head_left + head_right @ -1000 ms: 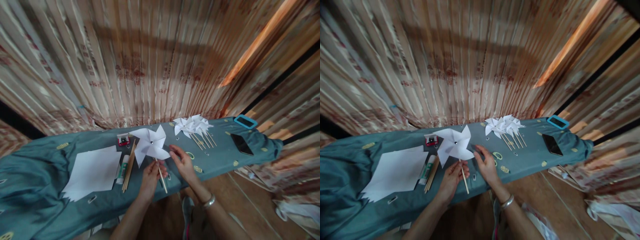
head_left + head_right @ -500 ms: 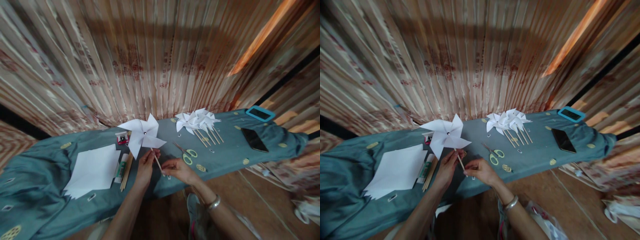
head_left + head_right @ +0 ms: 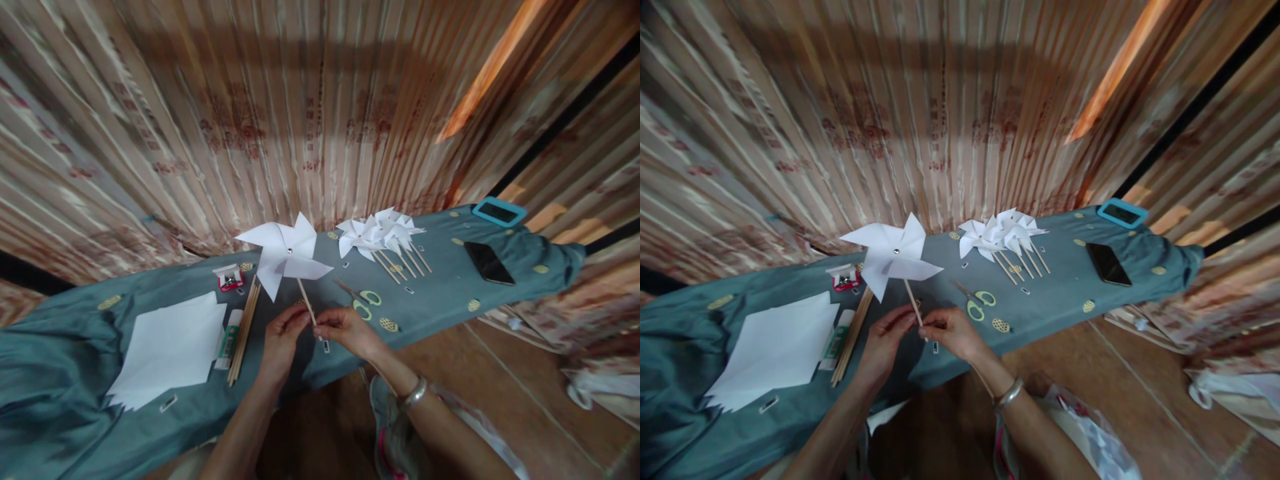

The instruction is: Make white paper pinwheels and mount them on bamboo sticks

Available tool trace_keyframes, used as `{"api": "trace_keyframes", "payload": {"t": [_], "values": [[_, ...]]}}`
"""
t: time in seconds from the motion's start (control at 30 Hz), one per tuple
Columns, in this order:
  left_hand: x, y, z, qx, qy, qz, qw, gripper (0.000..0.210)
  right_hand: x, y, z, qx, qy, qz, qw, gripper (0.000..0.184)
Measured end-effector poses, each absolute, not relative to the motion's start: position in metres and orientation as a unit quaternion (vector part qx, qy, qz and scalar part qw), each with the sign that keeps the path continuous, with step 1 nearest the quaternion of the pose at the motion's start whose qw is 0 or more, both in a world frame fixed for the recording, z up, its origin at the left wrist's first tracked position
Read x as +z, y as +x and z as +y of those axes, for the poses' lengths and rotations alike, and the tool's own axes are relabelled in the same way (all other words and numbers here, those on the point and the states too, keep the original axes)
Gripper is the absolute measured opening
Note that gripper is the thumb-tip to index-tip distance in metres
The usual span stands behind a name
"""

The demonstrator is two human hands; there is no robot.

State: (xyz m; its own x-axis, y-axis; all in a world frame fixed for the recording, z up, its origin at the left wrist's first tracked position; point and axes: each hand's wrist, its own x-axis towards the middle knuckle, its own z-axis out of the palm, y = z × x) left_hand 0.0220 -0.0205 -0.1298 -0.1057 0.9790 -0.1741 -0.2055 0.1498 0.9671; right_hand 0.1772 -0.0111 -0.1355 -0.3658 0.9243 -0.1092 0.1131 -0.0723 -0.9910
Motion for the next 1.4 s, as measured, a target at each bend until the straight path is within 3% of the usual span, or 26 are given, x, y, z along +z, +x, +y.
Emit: {"api": "trace_keyframes", "payload": {"t": [0.23,0.43,0.53,0.67,0.87,1.17,1.4], "values": [[-0.126,0.021,-0.021,0.529,0.379,0.531,0.542,0.027,-0.133,0.189,-0.009,0.492,-0.477,-0.632,0.362,0.034],[-0.132,0.016,-0.024,0.489,0.419,0.538,0.543,0.027,-0.121,0.225,0.004,0.187,-0.605,-0.619,0.465,0.036],[-0.139,0.016,-0.026,0.471,0.455,0.538,0.530,0.024,-0.112,0.233,0.007,0.022,-0.589,-0.678,0.439,0.051],[-0.143,0.017,-0.029,0.447,0.487,0.538,0.523,0.019,-0.105,0.237,0.009,-0.077,-0.573,-0.724,0.376,0.063],[-0.140,0.019,-0.031,0.438,0.501,0.532,0.524,0.019,-0.111,0.238,0.008,-0.099,-0.567,-0.742,0.343,0.066],[-0.144,0.019,-0.029,0.457,0.504,0.528,0.508,0.017,-0.114,0.220,-0.001,-0.041,-0.550,-0.749,0.366,0.041],[-0.143,0.019,-0.028,0.459,0.491,0.537,0.510,0.019,-0.112,0.201,-0.020,0.029,-0.510,-0.752,0.417,0.035]]}}
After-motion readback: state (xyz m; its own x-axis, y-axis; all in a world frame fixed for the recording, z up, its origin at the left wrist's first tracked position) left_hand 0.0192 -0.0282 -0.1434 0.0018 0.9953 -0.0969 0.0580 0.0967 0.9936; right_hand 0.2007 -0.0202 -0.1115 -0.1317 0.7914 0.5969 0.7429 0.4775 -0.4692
